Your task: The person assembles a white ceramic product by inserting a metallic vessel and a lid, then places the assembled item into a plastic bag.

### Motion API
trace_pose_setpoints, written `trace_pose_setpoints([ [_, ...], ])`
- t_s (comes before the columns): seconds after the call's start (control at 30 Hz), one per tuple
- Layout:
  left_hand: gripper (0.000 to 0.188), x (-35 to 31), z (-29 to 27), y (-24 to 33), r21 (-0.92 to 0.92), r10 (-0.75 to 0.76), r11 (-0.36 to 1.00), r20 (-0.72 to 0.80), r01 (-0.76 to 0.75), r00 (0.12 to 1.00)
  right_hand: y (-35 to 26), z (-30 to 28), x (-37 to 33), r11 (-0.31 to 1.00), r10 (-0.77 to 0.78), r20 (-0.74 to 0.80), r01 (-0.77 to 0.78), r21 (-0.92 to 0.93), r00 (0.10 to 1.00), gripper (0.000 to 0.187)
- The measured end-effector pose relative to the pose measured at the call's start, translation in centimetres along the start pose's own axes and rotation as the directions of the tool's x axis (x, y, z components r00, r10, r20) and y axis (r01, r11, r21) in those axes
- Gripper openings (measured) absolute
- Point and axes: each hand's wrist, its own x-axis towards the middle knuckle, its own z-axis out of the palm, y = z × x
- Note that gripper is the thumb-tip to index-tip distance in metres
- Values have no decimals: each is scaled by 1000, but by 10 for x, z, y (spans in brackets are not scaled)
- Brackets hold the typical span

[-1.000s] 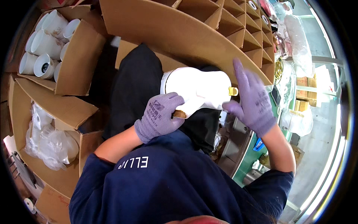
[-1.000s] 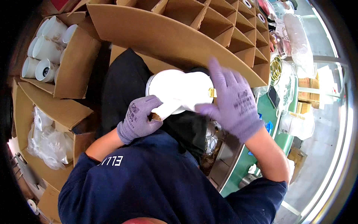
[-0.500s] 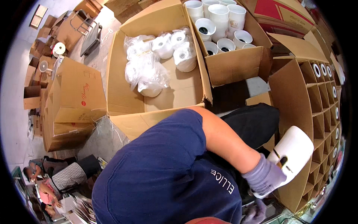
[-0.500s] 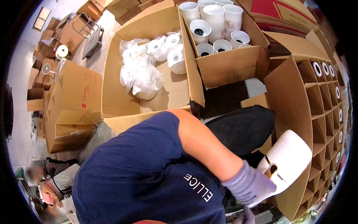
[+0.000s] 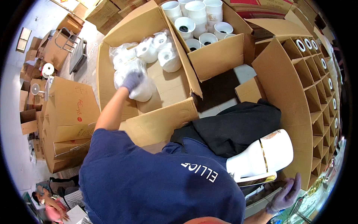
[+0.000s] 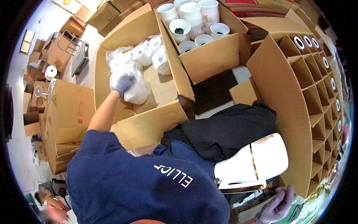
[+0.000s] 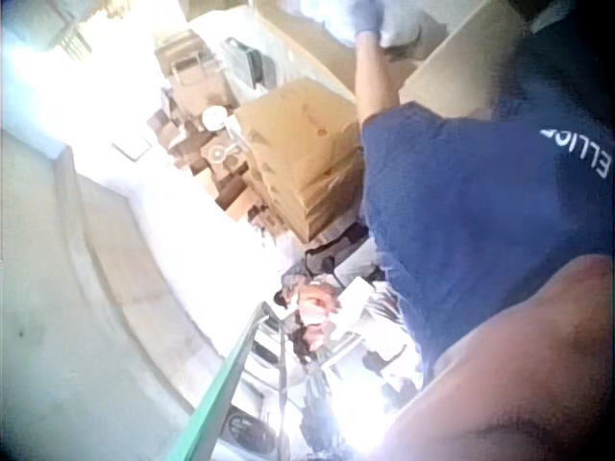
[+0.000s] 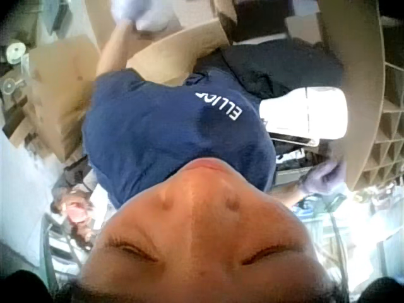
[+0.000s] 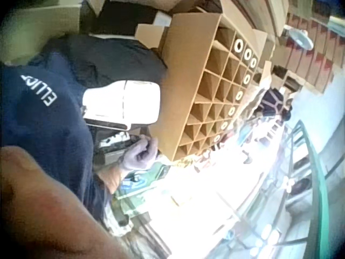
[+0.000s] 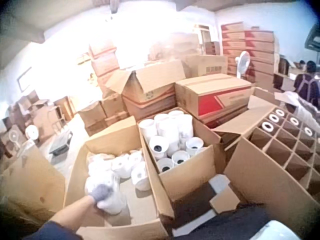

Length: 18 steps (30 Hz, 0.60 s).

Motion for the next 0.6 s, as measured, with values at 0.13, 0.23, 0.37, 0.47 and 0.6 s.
trace_pose_setpoints([
  [0.13, 40, -19, -274, 295, -836, 448, 372, -219, -404, 867, -91, 1, 43, 995, -79, 147, 87, -46, 986, 64],
  [0.23, 55, -88, -331, 430, -834, 688, 44, -374, -550, 622, -153, 97, 104, 846, -219, 393, -27, 533, 893, 113],
  [0.37, 76, -81, -381, 501, -776, 686, -298, -579, -556, 441, -141, 73, 186, 946, -138, 48, 117, 302, 989, 39],
  [0.47, 114, -27, -393, 519, -180, 574, -268, -819, -946, -7, -82, -9, 226, 643, 121, -14, -67, 763, 993, 28],
  [0.6, 129, -70, -321, 635, -169, 766, -152, -643, -974, -8, 10, -67, 276, 470, 206, 201, -277, 838, 958, 32],
])
